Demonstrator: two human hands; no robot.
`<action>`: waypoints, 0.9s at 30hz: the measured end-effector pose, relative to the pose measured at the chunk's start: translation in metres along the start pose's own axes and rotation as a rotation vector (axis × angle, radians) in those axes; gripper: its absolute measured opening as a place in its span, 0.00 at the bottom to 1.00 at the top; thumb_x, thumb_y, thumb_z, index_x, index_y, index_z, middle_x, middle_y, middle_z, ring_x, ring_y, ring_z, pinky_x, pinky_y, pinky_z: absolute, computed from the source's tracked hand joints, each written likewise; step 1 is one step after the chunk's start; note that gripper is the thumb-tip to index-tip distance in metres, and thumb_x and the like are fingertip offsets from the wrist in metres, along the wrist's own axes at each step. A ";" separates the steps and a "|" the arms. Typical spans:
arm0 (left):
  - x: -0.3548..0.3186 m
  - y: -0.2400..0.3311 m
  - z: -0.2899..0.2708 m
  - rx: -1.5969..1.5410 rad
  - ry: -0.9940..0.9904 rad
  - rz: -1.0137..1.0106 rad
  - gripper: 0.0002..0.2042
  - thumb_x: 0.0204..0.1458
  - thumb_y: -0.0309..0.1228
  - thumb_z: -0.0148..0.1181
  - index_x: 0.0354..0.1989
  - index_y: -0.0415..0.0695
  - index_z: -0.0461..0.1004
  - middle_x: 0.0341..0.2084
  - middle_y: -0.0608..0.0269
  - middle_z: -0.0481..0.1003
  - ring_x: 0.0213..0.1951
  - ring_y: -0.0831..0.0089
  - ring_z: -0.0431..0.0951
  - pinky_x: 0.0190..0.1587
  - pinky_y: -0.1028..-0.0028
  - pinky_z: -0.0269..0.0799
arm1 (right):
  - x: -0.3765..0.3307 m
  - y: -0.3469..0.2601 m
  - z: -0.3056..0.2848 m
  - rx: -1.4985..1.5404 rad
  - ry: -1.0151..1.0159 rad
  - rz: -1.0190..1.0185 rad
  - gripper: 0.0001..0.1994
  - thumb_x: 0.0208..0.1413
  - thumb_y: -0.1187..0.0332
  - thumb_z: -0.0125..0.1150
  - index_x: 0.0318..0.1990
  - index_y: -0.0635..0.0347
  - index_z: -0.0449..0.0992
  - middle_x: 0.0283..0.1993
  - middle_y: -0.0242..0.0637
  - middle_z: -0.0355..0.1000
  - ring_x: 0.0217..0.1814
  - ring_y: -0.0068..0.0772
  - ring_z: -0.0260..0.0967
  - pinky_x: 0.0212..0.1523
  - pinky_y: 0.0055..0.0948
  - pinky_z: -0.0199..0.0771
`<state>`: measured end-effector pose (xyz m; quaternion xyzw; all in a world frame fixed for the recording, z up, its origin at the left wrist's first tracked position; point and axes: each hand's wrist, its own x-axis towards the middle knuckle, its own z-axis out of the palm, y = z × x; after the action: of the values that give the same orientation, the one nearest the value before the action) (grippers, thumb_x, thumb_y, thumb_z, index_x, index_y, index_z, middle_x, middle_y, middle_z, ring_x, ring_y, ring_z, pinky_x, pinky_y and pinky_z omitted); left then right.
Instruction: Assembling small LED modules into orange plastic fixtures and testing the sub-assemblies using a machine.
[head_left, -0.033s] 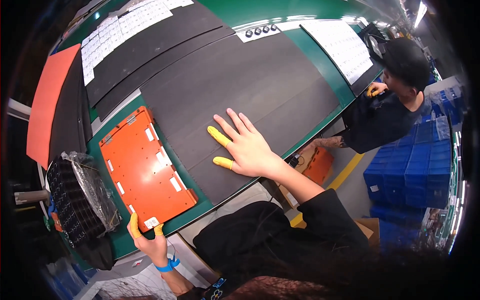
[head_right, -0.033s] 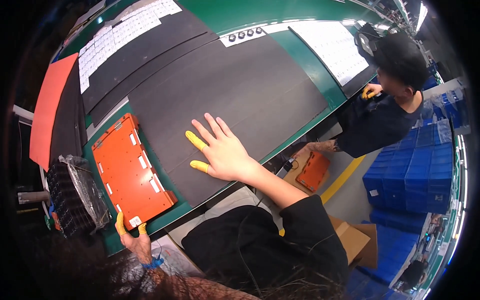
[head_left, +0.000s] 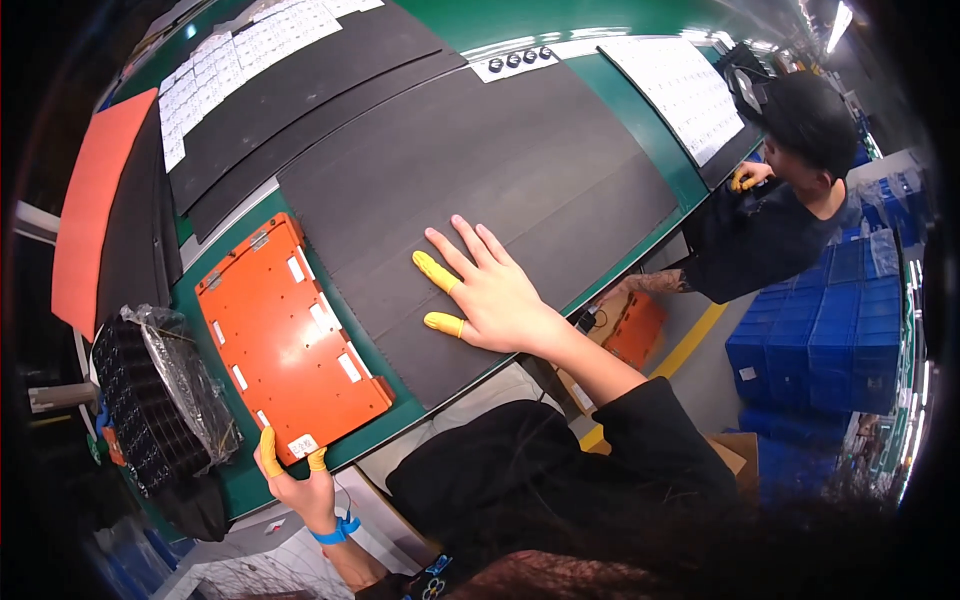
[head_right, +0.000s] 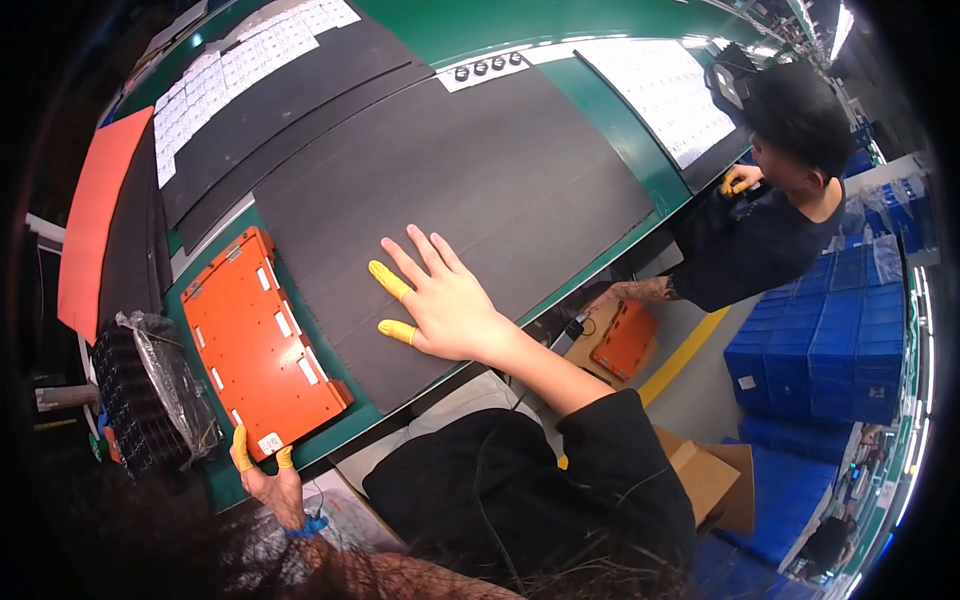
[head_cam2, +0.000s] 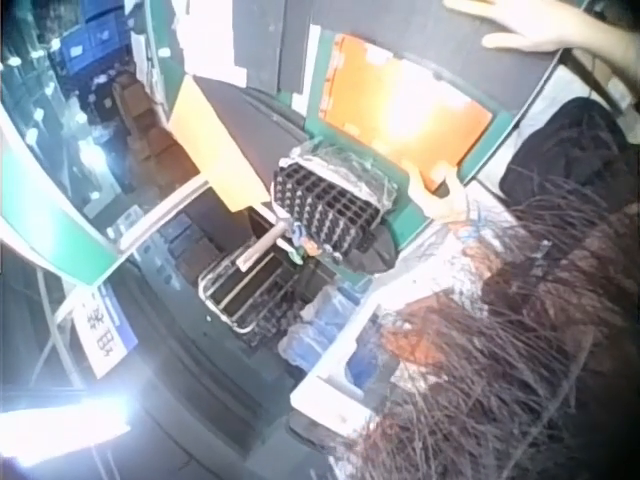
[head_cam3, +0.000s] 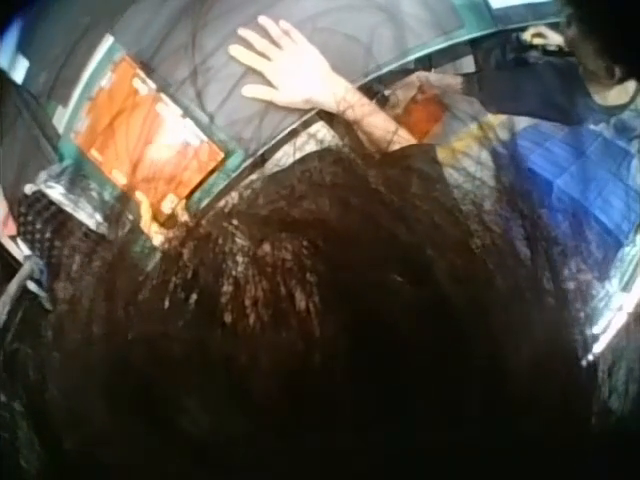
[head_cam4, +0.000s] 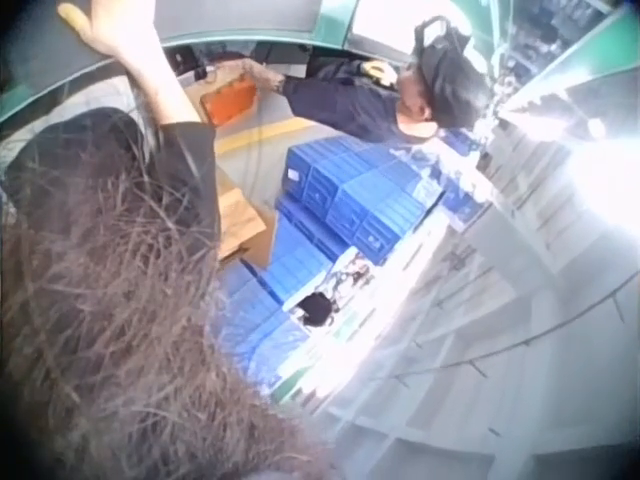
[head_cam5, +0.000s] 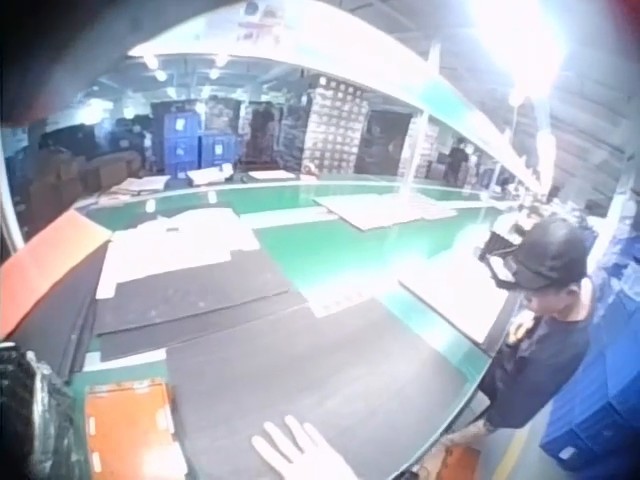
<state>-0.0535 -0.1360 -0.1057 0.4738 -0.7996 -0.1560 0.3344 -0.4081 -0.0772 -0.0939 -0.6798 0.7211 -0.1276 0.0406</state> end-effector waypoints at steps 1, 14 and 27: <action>-0.001 0.001 -0.001 -0.004 -0.008 -0.001 0.30 0.44 0.31 0.73 0.56 0.35 0.67 0.46 0.50 0.71 0.47 0.54 0.72 0.53 0.65 0.67 | 0.000 -0.001 -0.001 0.002 -0.004 0.002 0.33 0.60 0.45 0.49 0.66 0.57 0.63 0.74 0.47 0.46 0.76 0.58 0.36 0.73 0.51 0.36; 0.023 0.004 0.008 -0.114 -0.116 -0.070 0.29 0.45 0.26 0.71 0.56 0.36 0.67 0.47 0.49 0.70 0.47 0.53 0.73 0.53 0.65 0.67 | -0.002 0.000 -0.001 -0.037 -0.023 0.036 0.33 0.60 0.46 0.49 0.65 0.59 0.63 0.75 0.46 0.44 0.77 0.58 0.34 0.73 0.52 0.35; 0.033 -0.001 0.009 -0.167 -0.121 0.018 0.27 0.48 0.19 0.63 0.60 0.37 0.65 0.49 0.48 0.70 0.49 0.52 0.72 0.55 0.66 0.65 | -0.005 0.011 0.000 -0.130 0.024 0.033 0.33 0.61 0.43 0.45 0.67 0.55 0.60 0.74 0.46 0.46 0.77 0.57 0.36 0.74 0.50 0.35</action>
<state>-0.0698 -0.1655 -0.0999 0.4268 -0.8067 -0.2475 0.3252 -0.4180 -0.0716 -0.0971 -0.6674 0.7394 -0.0879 -0.0101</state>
